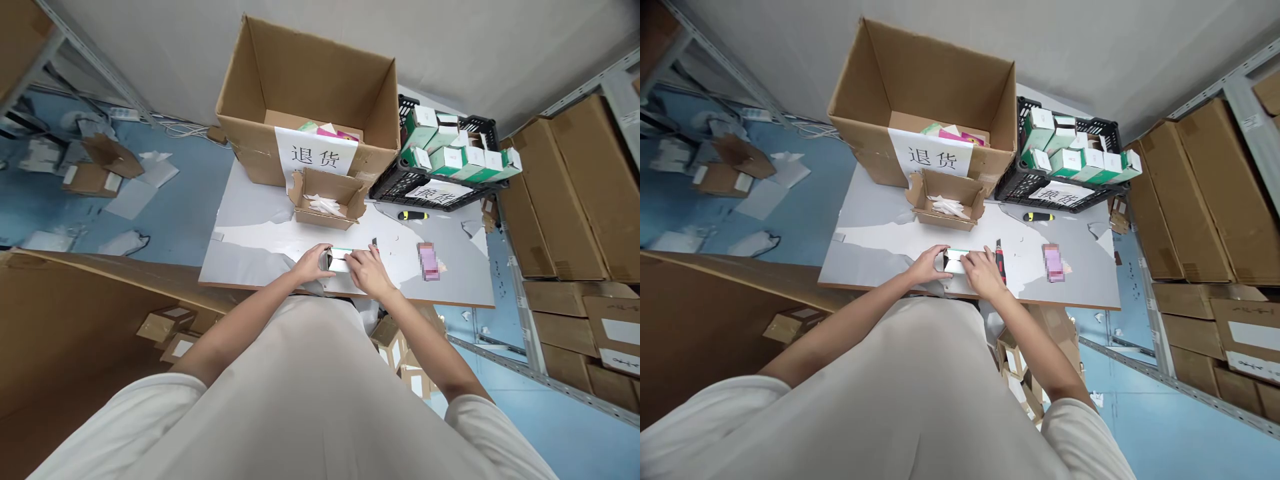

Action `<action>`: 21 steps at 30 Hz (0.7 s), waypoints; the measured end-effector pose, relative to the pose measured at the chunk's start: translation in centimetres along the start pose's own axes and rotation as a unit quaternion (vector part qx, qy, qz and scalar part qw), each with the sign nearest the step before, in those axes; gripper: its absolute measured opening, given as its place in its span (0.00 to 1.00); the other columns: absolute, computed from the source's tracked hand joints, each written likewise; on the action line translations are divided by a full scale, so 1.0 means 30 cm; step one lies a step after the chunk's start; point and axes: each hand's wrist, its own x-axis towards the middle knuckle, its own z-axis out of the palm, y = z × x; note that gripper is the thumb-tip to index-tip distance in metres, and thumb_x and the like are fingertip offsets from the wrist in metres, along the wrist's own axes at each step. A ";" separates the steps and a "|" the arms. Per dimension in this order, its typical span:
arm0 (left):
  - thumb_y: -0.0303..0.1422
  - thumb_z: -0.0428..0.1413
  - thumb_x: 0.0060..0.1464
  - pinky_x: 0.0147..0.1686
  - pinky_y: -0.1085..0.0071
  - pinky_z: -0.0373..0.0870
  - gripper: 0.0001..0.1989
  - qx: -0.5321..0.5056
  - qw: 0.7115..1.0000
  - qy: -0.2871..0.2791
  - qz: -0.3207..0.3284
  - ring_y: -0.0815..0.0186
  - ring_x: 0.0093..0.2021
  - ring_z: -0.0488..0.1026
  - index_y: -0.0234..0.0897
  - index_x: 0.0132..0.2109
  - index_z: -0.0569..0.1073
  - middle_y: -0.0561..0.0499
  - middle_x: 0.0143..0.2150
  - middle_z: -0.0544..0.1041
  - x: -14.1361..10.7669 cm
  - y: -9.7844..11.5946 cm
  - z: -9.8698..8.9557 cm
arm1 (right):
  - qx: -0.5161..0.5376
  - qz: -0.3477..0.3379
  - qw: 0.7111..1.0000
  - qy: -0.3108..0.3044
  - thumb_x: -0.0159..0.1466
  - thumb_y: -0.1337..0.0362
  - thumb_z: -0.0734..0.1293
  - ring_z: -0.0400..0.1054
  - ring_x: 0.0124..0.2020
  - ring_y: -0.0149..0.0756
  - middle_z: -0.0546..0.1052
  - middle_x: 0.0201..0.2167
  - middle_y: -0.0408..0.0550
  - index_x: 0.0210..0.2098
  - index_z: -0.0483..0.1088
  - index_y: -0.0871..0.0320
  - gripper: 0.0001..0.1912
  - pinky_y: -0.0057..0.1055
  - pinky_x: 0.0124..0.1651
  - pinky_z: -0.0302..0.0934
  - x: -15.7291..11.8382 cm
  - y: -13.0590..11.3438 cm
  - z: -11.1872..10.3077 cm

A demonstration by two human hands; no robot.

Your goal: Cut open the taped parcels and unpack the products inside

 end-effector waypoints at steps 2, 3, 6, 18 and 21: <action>0.39 0.69 0.35 0.56 0.56 0.67 0.41 -0.001 1.000 -0.001 -0.001 0.53 0.55 0.70 0.37 0.57 0.64 0.42 0.55 0.71 0.000 0.005 0.001 | 0.017 0.022 1.000 -0.004 0.65 0.64 0.60 0.64 0.47 0.47 0.74 0.44 0.56 0.54 0.67 0.60 0.18 0.54 0.62 0.43 -0.002 -0.020 0.004; 0.39 0.69 0.36 0.56 0.56 0.66 0.41 -0.004 1.000 -0.001 -0.001 0.53 0.56 0.69 0.37 0.57 0.63 0.41 0.55 0.70 -0.001 0.008 0.001 | 0.031 0.029 0.999 -0.004 0.65 0.64 0.60 0.65 0.46 0.47 0.74 0.42 0.56 0.52 0.68 0.60 0.17 0.53 0.61 0.45 -0.007 -0.027 0.009; 0.36 0.67 0.38 0.57 0.56 0.65 0.43 -0.029 1.000 0.002 -0.003 0.53 0.58 0.68 0.36 0.61 0.58 0.40 0.58 0.68 -0.005 0.013 -0.001 | 0.088 -0.011 0.996 0.005 0.66 0.65 0.59 0.66 0.45 0.43 0.75 0.40 0.53 0.47 0.71 0.57 0.13 0.48 0.61 0.49 -0.035 -0.026 0.033; 0.42 0.67 0.39 0.62 0.53 0.59 0.50 -0.046 0.998 -0.038 0.011 0.48 0.64 0.60 0.35 0.65 0.52 0.36 0.64 0.60 -0.026 0.041 -0.011 | 0.182 -0.027 0.981 0.066 0.66 0.68 0.57 0.66 0.51 0.42 0.74 0.49 0.54 0.45 0.72 0.56 0.14 0.46 0.54 0.62 -0.047 -0.019 0.114; 0.44 0.66 0.41 0.61 0.53 0.60 0.49 -0.023 0.999 -0.023 -0.008 0.49 0.63 0.61 0.35 0.65 0.52 0.36 0.63 0.61 -0.021 0.046 0.002 | 0.164 -0.028 0.984 0.067 0.63 0.71 0.58 0.65 0.53 0.45 0.73 0.52 0.56 0.49 0.71 0.58 0.17 0.51 0.58 0.57 -0.045 -0.008 0.101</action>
